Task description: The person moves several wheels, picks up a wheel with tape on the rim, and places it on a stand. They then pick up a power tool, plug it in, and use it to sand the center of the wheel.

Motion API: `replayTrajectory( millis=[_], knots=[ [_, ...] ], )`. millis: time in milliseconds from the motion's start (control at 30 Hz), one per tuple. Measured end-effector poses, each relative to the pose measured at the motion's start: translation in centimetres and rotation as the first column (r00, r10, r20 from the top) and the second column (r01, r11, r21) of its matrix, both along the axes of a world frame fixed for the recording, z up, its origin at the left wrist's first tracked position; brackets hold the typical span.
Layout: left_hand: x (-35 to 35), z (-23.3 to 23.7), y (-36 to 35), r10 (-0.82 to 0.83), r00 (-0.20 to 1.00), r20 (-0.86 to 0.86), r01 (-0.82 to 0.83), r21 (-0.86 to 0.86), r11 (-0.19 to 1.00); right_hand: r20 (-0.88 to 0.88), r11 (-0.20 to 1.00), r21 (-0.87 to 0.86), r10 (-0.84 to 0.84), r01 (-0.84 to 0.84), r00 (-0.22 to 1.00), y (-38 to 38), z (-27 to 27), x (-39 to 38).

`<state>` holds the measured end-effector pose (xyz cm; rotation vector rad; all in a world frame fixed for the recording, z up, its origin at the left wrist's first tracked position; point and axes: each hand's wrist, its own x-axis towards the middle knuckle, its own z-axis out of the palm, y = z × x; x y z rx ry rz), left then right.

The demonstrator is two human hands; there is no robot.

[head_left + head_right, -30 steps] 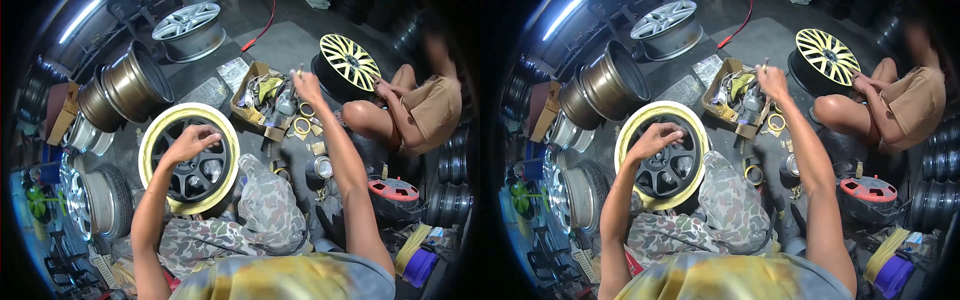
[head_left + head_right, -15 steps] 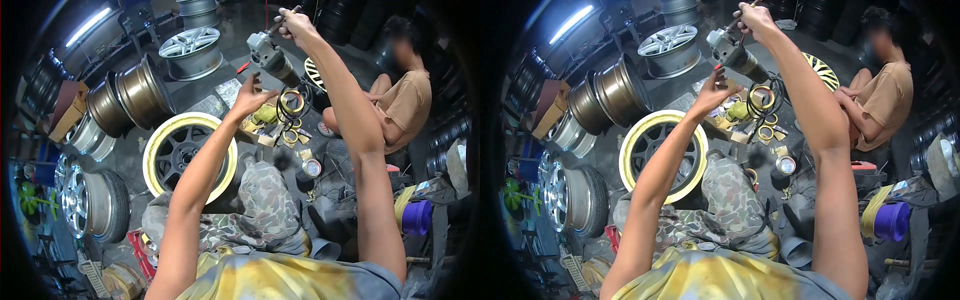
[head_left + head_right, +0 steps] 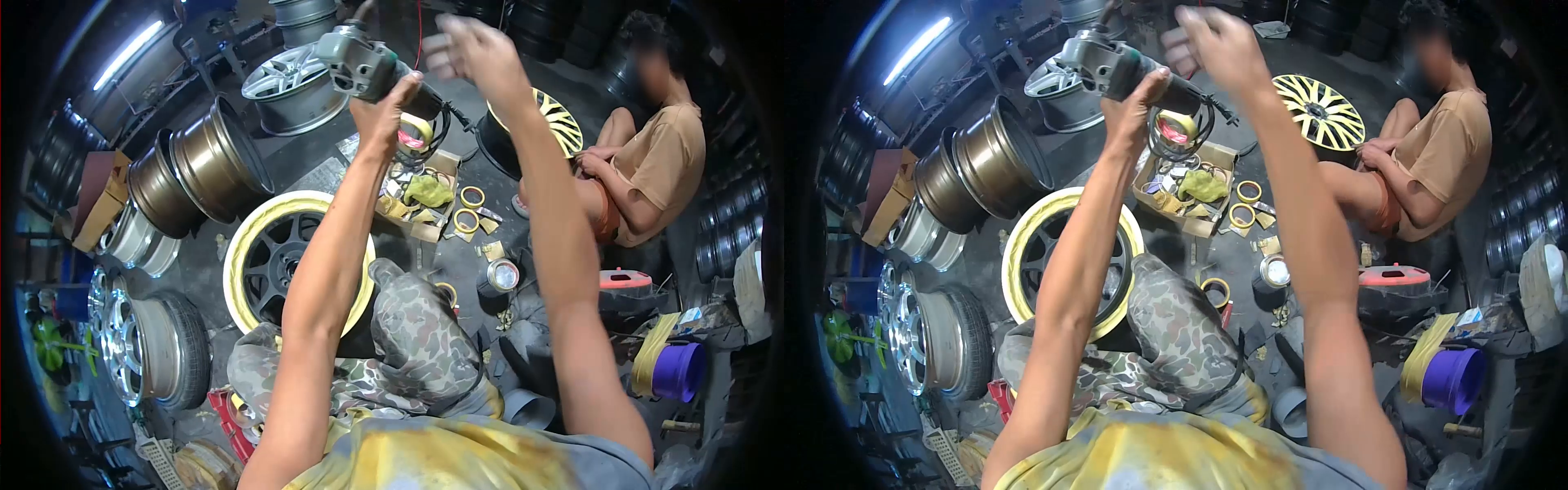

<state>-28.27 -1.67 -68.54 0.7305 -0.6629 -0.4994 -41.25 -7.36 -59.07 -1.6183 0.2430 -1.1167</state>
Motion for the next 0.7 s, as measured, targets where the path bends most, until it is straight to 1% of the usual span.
replayTrajectory(
  millis=[33, 67, 100, 133, 167, 200, 233, 267, 300, 333, 367, 400, 467, 500, 533, 567, 600, 633, 667, 700],
  knots=[
    [0.6, 0.1, -0.3, -0.009, 0.999, -0.035, 0.008, -0.022, 1.000, -0.159, 0.998, -0.051, -0.038, 0.030, 0.986, -0.7, -2.9, -1.2],
    [1.3, 0.2, -0.4, -0.018, 0.998, -0.067, 0.016, -0.040, 0.999, -0.310, 0.993, -0.103, -0.083, 0.053, 0.947, -1.6, -6.8, -2.1],
    [1.3, 0.6, 0.0, 0.001, 0.995, -0.104, -0.002, -0.011, 1.000, -0.424, 0.988, -0.126, -0.135, 0.089, 0.895, -2.5, -11.3, -2.1],
    [1.9, 0.0, -0.6, 0.015, 0.994, -0.106, -0.019, -0.032, 0.999, -0.531, 0.981, -0.146, -0.187, 0.128, 0.826, -3.0, -15.2, -2.1],
    [1.6, 0.3, -0.2, -0.017, 0.992, -0.126, 0.014, -0.026, 1.000, -0.520, 0.936, -0.293, -0.328, 0.195, 0.789, -2.7, -17.3, -2.0],
    [1.4, 0.6, 0.2, -0.051, 0.988, -0.148, 0.049, -0.018, 0.999, -0.491, 0.865, -0.433, -0.463, 0.253, 0.738, -2.3, -18.8, -1.5],
    [2.0, 0.3, -0.3, -0.124, 0.980, -0.154, 0.126, 0.001, 0.992, -0.555, 0.824, -0.482, -0.551, 0.299, 0.624, -2.4, -20.0, -0.7],
    [1.9, -0.4, -0.5, -0.128, 0.980, -0.154, 0.131, 0.010, 0.991, -0.602, 0.777, -0.537, -0.625, 0.328, 0.496, -2.7, -20.8, 0.3],
    [0.8, 0.5, 0.3, -0.114, 0.986, -0.123, 0.114, -0.007, 0.993, -0.638, 0.775, -0.549, -0.631, 0.314, 0.441, -2.0, -20.2, 0.6],
    [-0.1, 1.0, 0.9, -0.100, 0.991, -0.090, 0.098, -0.028, 0.995, -0.652, 0.743, -0.608, -0.669, 0.281, 0.358, -2.8, -21.8, 1.5],
    [-0.8, 1.2, 1.2, -0.074, 0.996, -0.058, 0.071, -0.051, 0.996, -0.627, 0.731, -0.632, -0.678, 0.258, 0.384, -3.4, -23.7, 1.8],
    [-0.9, 1.2, 1.2, -0.075, 0.996, -0.053, 0.072, -0.056, 0.996, -0.601, 0.716, -0.657, -0.686, 0.235, 0.411, -3.2, -23.4, 1.9],
    [-0.8, 0.7, 1.3, 0.092, 0.992, 0.089, -0.088, -0.049, 0.995, -0.612, 0.720, -0.654, -0.683, 0.230, 0.399, -2.4, -23.6, 1.0],
    [0.3, -0.2, 1.1, 0.108, 0.980, 0.166, -0.103, -0.037, 0.994, -0.525, 0.704, -0.681, -0.663, 0.204, 0.534, -1.1, -23.4, -0.2],
    [0.6, -0.4, 1.4, 0.108, 0.980, 0.168, -0.105, -0.028, 0.994, -0.432, 0.685, -0.704, -0.620, 0.185, 0.655, 0.3, -23.3, -1.5],
    [0.9, -0.6, 1.7, 0.164, 0.954, 0.251, -0.174, 0.017, 0.985, -0.436, 0.691, -0.699, -0.615, 0.183, 0.657, 1.8, -23.2, -2.6],
    [1.1, -0.7, 2.1, 0.214, 0.917, 0.336, -0.246, 0.055, 0.968, -0.364, 0.713, -0.681, -0.528, 0.167, 0.767, 3.4, -23.0, -3.7],
    [0.7, -0.8, 2.2, 0.188, 0.941, 0.281, -0.203, 0.026, 0.979, -0.279, 0.732, -0.664, -0.431, 0.151, 0.858, 4.9, -23.2, -4.7],
    [1.3, -1.5, 2.1, 0.187, 0.939, 0.288, -0.203, 0.026, 0.979, -0.274, 0.733, -0.662, -0.430, 0.156, 0.860, 6.5, -24.0, -5.7],
    [2.2, -2.9, 1.6, 0.207, 0.924, 0.321, -0.242, 0.076, 0.967, -0.238, 0.756, -0.610, -0.460, 0.237, 0.855, 8.0, -25.1, -6.6]
  ],
)
